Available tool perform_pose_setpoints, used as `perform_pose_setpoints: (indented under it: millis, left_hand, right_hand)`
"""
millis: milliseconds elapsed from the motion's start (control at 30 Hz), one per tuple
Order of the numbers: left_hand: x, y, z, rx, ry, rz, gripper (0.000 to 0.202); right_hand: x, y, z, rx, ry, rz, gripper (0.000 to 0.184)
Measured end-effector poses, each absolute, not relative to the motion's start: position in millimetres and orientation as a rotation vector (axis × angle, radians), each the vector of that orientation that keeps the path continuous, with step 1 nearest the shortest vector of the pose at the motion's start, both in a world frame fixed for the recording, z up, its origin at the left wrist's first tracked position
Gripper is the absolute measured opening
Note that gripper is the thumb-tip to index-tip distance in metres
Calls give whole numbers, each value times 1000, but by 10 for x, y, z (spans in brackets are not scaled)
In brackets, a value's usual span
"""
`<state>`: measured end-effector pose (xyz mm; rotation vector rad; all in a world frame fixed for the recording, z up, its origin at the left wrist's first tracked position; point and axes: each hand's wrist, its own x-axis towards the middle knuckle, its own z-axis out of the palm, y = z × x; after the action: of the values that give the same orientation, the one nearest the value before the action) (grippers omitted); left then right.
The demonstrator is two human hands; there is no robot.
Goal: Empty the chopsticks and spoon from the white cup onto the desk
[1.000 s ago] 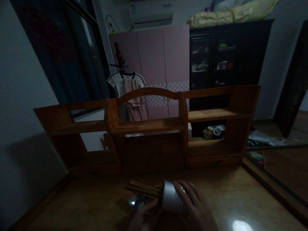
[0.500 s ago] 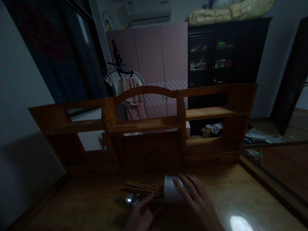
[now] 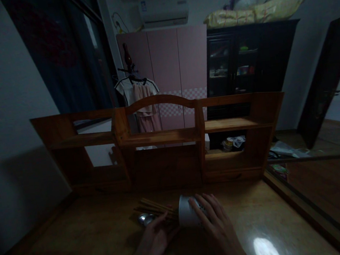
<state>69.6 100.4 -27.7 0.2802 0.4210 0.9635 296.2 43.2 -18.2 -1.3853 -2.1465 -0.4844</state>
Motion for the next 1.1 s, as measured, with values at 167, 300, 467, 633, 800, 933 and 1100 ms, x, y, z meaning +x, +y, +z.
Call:
perform_pose_setpoints:
  millis: [167,300,467,633,800,933,1100]
  left_hand:
    - [696,1053,-336,265,463,1012,12]
    - [661,1093,-347,216,498,974,11]
    - [619,1138,-404,192,474,979,11]
    - [622,1156,-392,143,525,1038,9]
    - [602,1153,-342,69,581,1096,7]
    - [554,1172,-396,26,562,1119,8]
    - [516,1228,-513,24,486,1123,10]
  right_hand:
    - [2971,437,-183,-1401,-2140,-473,81]
    - [2974,446,-193,-1404,-2109,-465,77]
    - [2967,458,-226,-1424,-2109,-440,77]
    - [2957,457,-231,-1447,-2115,-412,82]
    - [2955,455,-216,-1453,-2117,-403,81]
    - [2965,464,-228,-1504,-2085,-404,78]
    - [2987,486,-249,-1556,-2051,-411,79]
